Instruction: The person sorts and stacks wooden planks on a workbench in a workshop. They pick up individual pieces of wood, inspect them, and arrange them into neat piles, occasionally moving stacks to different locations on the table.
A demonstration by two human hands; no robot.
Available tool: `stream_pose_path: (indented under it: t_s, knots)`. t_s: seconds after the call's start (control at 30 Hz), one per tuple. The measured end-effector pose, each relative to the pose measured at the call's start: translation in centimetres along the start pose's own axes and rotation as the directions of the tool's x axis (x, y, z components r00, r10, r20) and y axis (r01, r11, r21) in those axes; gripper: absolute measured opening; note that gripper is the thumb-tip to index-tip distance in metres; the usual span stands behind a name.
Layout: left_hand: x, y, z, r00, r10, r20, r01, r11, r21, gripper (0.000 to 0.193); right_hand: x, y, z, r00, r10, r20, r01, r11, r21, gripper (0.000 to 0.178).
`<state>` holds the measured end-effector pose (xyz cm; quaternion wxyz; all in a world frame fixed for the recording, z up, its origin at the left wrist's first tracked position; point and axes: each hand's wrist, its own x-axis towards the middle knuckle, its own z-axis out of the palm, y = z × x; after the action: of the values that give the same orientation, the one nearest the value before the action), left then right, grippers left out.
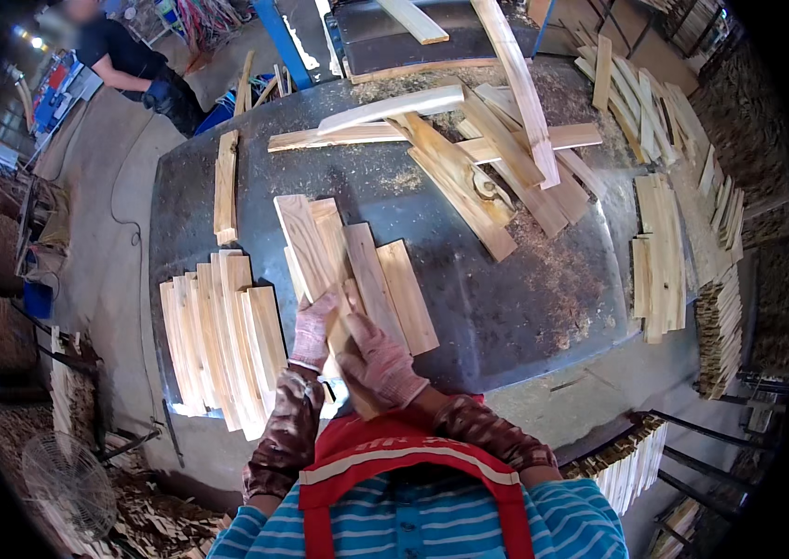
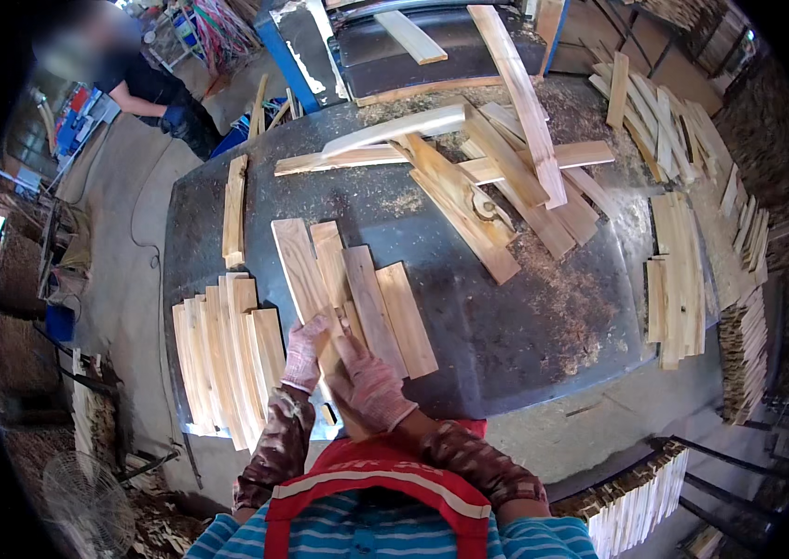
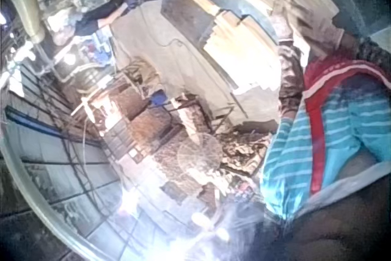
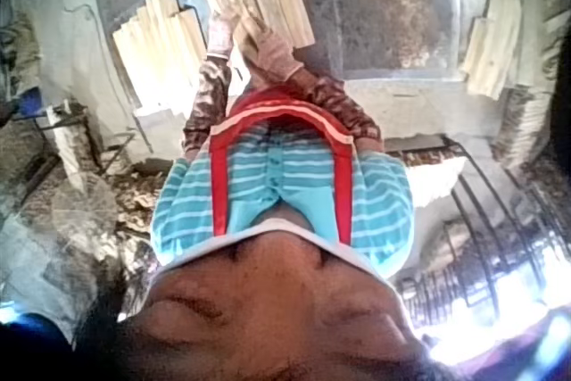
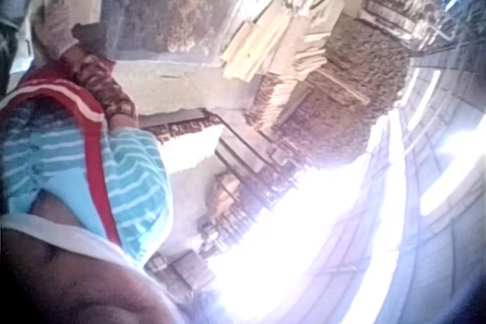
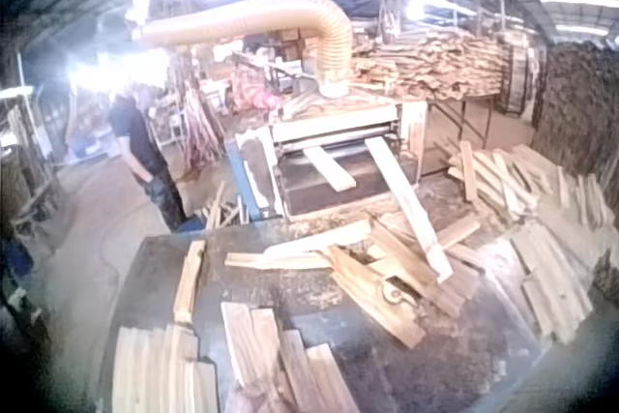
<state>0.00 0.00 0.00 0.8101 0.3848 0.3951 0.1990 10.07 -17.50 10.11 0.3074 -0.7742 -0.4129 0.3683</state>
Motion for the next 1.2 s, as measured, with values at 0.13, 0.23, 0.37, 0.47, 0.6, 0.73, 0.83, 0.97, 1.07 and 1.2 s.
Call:
stream_pose_path:
  t_s: [0.13, 0.23, 0.37, 0.47, 0.6, 0.73, 0.83, 0.97, 1.07, 1.2]
  knots:
    - [-1.8, 2.9, -4.3, 0.989, -0.063, -0.135, 0.087, 0.979, 0.184, 0.052, 0.2, 6.0, 0.4, 0.931, 0.278, -0.237, -0.334, 0.911, -0.243, 0.077]
    - [-3.4, 3.4, -7.7, 0.929, 0.206, -0.306, 0.211, 0.381, 0.9, 0.063, 1.0, 10.6, -0.4, 0.885, 0.332, -0.328, -0.438, 0.832, -0.34, 0.081]
    - [-7.1, 1.9, -10.3, 0.847, 0.333, -0.415, 0.497, -0.22, 0.839, 0.079, 1.3, 14.4, 4.8, 0.847, 0.209, -0.489, -0.372, 0.889, -0.265, 0.072]
    - [-7.4, 0.0, -11.3, 0.693, 0.651, -0.309, 0.392, 0.02, 0.92, 0.071, 1.5, 10.2, 3.8, 0.83, 0.27, -0.488, -0.279, 0.959, 0.056, 0.066]
    - [-5.3, -0.5, -10.9, 0.765, 0.629, -0.139, 0.004, 0.211, 0.977, 0.076, 0.3, 6.7, 2.5, 0.997, 0.052, -0.051, -0.051, 0.998, 0.02, 0.056]
    - [-3.6, -0.3, -4.8, 0.933, 0.305, -0.191, 0.093, 0.307, 0.947, 0.081, 1.7, 7.7, 2.7, 0.996, 0.051, 0.068, -0.049, 0.998, -0.041, 0.057]
    - [-2.2, -1.6, -2.3, 0.848, 0.116, -0.516, 0.434, 0.405, 0.805, 0.081, 0.6, 9.7, 3.2, 0.918, 0.137, -0.373, -0.169, 0.984, -0.055, 0.05]
    - [-2.7, -3.3, -0.5, 0.919, 0.261, -0.296, 0.136, 0.496, 0.858, 0.071, 1.8, 7.4, 3.4, 0.893, 0.424, -0.15, -0.437, 0.896, -0.076, 0.071]
    - [-3.3, -6.2, -0.6, 0.923, 0.358, -0.142, -0.025, 0.424, 0.905, 0.066, 3.0, 7.1, 2.2, 0.794, 0.608, -0.014, -0.608, 0.794, -0.003, 0.086]
    - [-1.8, -4.9, 2.9, 0.977, 0.084, -0.196, 0.119, 0.55, 0.827, 0.079, 2.6, 9.1, -3.0, 0.858, 0.513, 0.039, -0.51, 0.858, -0.058, 0.074]
